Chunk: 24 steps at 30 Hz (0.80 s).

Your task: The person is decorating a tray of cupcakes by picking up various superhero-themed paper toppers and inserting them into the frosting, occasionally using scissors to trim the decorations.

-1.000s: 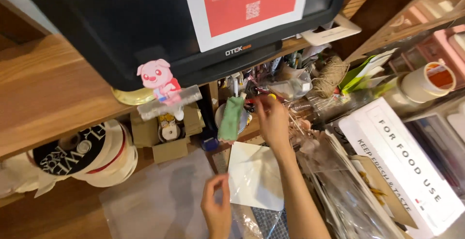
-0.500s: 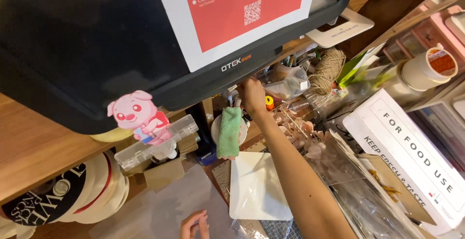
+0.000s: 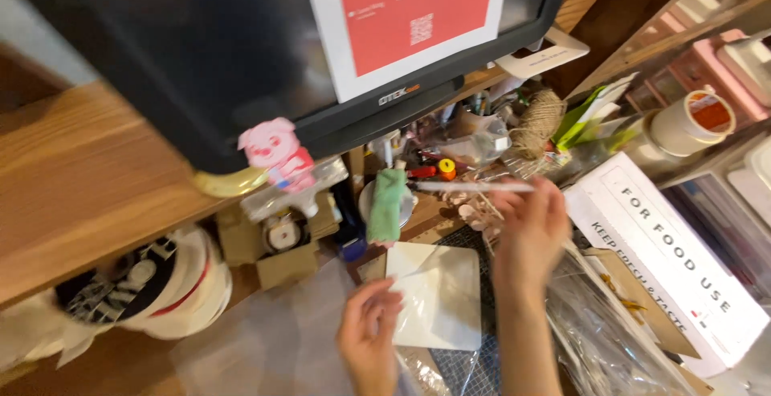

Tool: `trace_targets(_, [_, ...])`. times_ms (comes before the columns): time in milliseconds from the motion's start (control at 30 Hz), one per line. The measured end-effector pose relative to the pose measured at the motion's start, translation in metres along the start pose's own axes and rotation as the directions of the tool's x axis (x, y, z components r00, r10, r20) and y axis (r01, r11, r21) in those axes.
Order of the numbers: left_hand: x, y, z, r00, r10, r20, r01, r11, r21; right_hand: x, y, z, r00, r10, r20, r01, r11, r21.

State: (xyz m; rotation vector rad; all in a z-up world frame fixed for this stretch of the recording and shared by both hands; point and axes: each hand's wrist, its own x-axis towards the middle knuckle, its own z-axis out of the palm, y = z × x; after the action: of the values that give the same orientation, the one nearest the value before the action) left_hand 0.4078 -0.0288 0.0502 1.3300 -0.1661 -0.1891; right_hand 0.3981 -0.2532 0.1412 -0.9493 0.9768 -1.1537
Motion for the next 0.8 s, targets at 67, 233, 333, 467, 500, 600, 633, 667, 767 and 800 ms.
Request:
trace_targets(67, [0.008, 0.043, 0.028, 0.981, 0.126, 0.147, -0.118, 0.991, -0.058, -0.02, -0.008, -0.035, 1.0, 0.022, -0.002, -0.022, 0.988, 0.153])
trace_targets(233, [0.003, 0.112, 0.082, 0.957, 0.168, 0.237, -0.1, 0.957, -0.273, -0.043, -0.036, -0.082, 0.997, -0.022, 0.069, 0.005, 0.973, 0.23])
trace_targets(333, [-0.007, 0.121, 0.091, 0.978, 0.104, 0.18, -0.055, 0.965, -0.254, -0.055, -0.047, -0.088, 0.994, -0.047, 0.096, 0.029, 0.983, 0.183])
trace_targets(467, [-0.02, 0.106, 0.082, 0.981, 0.054, 0.185, 0.009, 0.947, -0.32, -0.082, -0.068, -0.094, 0.991, 0.055, 0.121, -0.089, 0.95, 0.298])
trace_targets(500, [-0.023, 0.102, 0.081, 0.969, -0.069, 0.236, 0.143, 0.938, -0.316, -0.092, -0.071, -0.097, 0.971, -0.002, 0.24, -0.051, 0.975, 0.215])
trace_targets(600, [-0.045, 0.092, 0.095, 0.909, -0.195, 0.367, 0.314, 0.901, -0.299, -0.133, -0.078, -0.116, 0.934, -0.167, 0.317, 0.175, 0.985, 0.005])
trace_targets(633, [-0.056, 0.089, 0.099, 0.875, -0.215, 0.433, 0.36, 0.888, -0.286, -0.152, -0.08, -0.124, 0.918, -0.267, 0.292, 0.319, 0.936, -0.146])
trace_targets(667, [-0.069, 0.086, 0.106, 0.869, -0.208, 0.449, 0.358, 0.891, -0.28, -0.151, -0.074, -0.143, 0.92, -0.279, 0.276, 0.325, 0.936, -0.138])
trace_targets(767, [-0.137, 0.071, 0.131, 0.724, -0.357, 0.591, 0.535, 0.831, -0.153, -0.161, -0.068, -0.231, 0.806, -0.583, 0.107, 0.579, 0.737, -0.348])
trace_targets(800, [-0.171, 0.064, 0.139, 0.64, -0.325, 0.696, 0.597, 0.781, -0.184, -0.169, -0.071, -0.274, 0.841, -0.54, 0.021, 0.493, 0.75, -0.441])
